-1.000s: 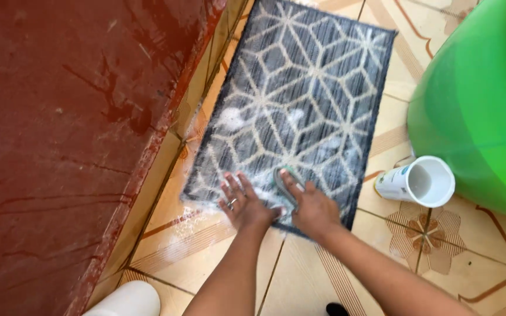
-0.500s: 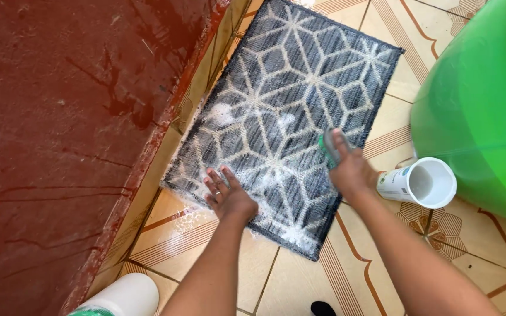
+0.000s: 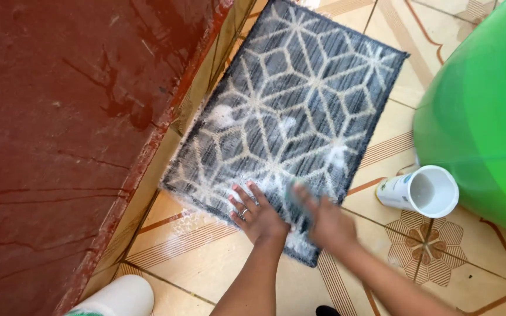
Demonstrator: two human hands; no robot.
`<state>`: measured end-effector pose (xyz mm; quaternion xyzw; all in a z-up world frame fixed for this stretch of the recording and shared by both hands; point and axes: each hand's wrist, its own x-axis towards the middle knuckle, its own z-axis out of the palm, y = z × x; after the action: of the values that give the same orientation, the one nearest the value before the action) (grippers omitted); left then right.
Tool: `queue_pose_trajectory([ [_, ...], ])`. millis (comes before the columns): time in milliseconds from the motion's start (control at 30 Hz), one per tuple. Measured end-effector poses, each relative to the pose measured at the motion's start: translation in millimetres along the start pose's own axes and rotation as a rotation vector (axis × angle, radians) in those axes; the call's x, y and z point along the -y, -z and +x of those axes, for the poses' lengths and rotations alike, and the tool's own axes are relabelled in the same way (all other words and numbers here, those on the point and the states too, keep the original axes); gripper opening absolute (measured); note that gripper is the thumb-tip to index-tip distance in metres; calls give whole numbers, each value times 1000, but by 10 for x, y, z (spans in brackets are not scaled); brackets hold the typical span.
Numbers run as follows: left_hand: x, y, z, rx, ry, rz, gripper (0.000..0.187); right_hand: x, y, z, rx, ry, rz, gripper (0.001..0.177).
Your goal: The person is washing a small rug with soap and a brush.
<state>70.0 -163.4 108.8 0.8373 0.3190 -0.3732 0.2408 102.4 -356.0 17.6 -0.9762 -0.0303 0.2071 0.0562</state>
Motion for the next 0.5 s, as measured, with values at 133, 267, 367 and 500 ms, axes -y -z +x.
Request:
queue_pose_trajectory([
  [133, 72, -75, 63, 11, 23, 20, 150, 180, 709, -194, 143, 232, -126, 109],
  [267, 30, -51, 22, -13, -16, 43, 151, 94, 819, -79, 165, -129, -81, 98],
  [367, -5, -4, 27, -19, -21, 10, 150, 157, 544, -559, 174, 11, -79, 105],
  [500, 44, -101, 2, -3, -13, 33, 146, -316, 172, -604, 222, 48, -269, 74],
])
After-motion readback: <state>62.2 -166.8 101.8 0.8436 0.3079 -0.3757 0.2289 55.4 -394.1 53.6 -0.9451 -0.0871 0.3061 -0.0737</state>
